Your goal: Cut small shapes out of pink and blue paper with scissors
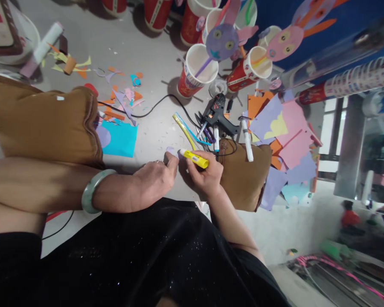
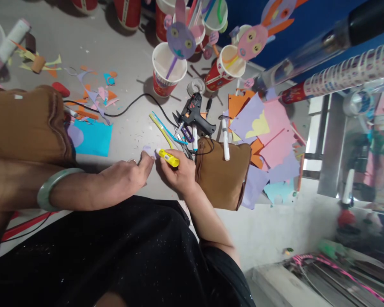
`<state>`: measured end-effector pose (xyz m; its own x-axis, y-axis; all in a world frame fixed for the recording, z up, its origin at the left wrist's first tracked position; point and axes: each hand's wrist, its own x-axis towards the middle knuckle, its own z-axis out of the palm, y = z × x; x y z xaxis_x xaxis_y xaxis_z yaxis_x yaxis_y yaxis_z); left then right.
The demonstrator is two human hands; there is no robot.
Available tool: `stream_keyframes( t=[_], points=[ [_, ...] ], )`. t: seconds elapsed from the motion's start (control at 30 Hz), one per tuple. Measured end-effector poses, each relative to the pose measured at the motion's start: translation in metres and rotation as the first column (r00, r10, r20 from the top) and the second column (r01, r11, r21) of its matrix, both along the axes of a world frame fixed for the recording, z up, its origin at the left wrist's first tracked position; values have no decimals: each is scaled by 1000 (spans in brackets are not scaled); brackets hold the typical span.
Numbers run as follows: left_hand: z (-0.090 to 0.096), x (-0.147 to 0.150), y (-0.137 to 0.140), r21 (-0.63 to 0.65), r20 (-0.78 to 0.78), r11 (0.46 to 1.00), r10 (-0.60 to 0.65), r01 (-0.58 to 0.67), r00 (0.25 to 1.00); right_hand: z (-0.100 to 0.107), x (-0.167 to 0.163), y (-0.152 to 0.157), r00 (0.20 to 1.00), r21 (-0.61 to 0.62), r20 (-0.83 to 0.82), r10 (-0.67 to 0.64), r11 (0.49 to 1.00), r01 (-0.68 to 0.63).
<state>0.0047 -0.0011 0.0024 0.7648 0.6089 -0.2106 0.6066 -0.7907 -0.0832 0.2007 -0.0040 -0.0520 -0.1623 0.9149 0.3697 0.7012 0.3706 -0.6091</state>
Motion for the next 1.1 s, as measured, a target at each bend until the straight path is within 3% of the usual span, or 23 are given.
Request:
stream_keyframes(
  t=[0.23,0.43,0.7,0.9,1.1],
  points=[
    [4,2,3,-83,-32,996,3,-6,999,0,0,1,993,3,-13,118,993,-118],
    [5,3,4,-113,-40,993,12,-17,999,-2,1,-1,995,4,-66,-73,997,73],
    [7,2,4,-128,-55,991,28,-35,998,0,-2,3,993,9,17,115,993,-116],
    [10,1,5,-199,-80,980,4,-20,997,-1,-1,2,995,-20,18,94,995,-94],
    [9,0,4,-186,-76,982,29,-43,997,-1,-1,0,999,1,-36,40,999,-40]
  ],
)
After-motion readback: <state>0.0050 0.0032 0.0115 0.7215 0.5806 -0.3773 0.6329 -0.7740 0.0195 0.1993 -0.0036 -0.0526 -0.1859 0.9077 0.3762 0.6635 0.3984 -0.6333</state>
